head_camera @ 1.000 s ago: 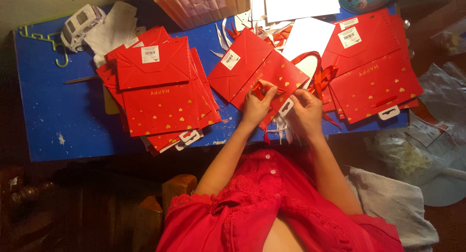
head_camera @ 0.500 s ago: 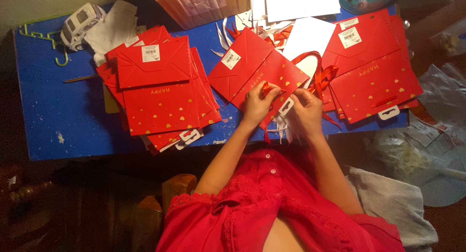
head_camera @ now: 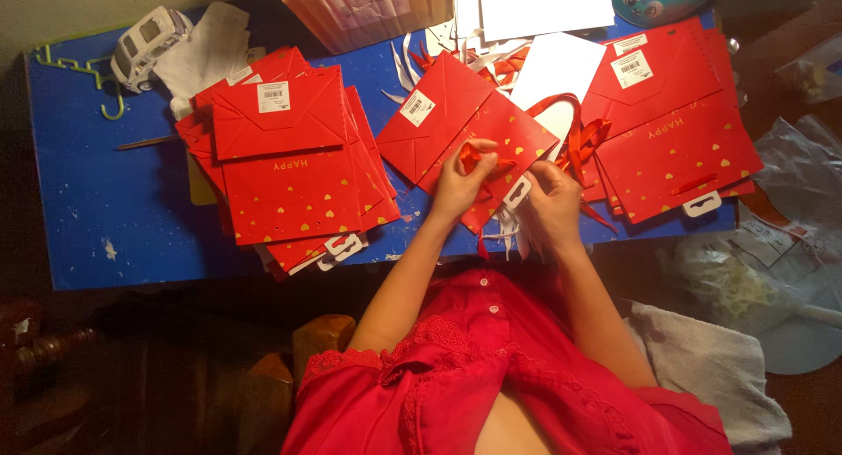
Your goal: The person ties red ribbons onto small red Valentine's Day gift boxes. They pick up a box, thread a ribbon through the handle, and tie a bow. The finished boxes are stacked on the table.
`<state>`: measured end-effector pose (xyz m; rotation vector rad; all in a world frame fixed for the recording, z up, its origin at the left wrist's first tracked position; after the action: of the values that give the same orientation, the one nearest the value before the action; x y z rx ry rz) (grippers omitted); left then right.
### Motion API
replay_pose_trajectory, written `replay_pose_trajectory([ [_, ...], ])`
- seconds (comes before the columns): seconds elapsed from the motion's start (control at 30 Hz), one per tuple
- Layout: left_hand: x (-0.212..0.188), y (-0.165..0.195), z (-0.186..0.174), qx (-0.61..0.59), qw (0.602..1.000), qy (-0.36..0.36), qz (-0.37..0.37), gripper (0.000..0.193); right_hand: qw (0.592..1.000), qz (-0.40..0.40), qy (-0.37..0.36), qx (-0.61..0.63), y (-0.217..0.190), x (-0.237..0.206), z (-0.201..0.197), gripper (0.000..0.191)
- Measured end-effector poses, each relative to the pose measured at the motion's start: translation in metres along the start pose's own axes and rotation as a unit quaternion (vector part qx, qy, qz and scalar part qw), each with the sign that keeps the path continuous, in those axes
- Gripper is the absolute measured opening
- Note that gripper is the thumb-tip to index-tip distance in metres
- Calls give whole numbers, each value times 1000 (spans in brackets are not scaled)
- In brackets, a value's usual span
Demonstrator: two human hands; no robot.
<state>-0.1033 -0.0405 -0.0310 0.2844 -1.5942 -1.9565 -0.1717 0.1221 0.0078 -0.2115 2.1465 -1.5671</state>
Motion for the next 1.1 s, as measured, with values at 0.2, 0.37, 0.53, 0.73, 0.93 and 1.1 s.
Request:
replay_pose_trajectory([
  [0.2, 1, 39, 18, 209, 976, -53, 41, 30, 1000, 9, 4, -9, -3, -1, -1, 14],
  [0.37, -1, 42, 17, 204, 977, -14, 65, 19, 1000, 13, 0, -3, -1, 0, 0, 15],
  [0.53, -6, 10, 4, 162, 986, 11, -34, 19, 1000, 4, -2, 18, -1, 0, 1, 16],
  [0.73, -1, 20, 11, 194, 980, -21, 23, 27, 1000, 6, 6, 2, -1, 1, 0, 15],
  [0.93, 2, 36, 18, 287, 957, -31, 2, 23, 1000, 14, 4, 15, 0, 1, 1, 14],
  [1.1, -2, 39, 19, 249, 968, -21, 20, 19, 999, -3, 30, -28, -6, 1, -1, 12],
])
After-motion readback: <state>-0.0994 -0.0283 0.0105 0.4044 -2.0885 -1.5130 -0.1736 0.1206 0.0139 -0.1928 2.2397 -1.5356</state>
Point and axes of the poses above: each hand's wrist, its own x-axis towards the middle knuckle, its own z-axis out of the palm, y = z × x, the point moved 8 cm from there along x, towards the middle knuckle, and after that the axes turned 15 degrees about z, right-handed, at the moved point
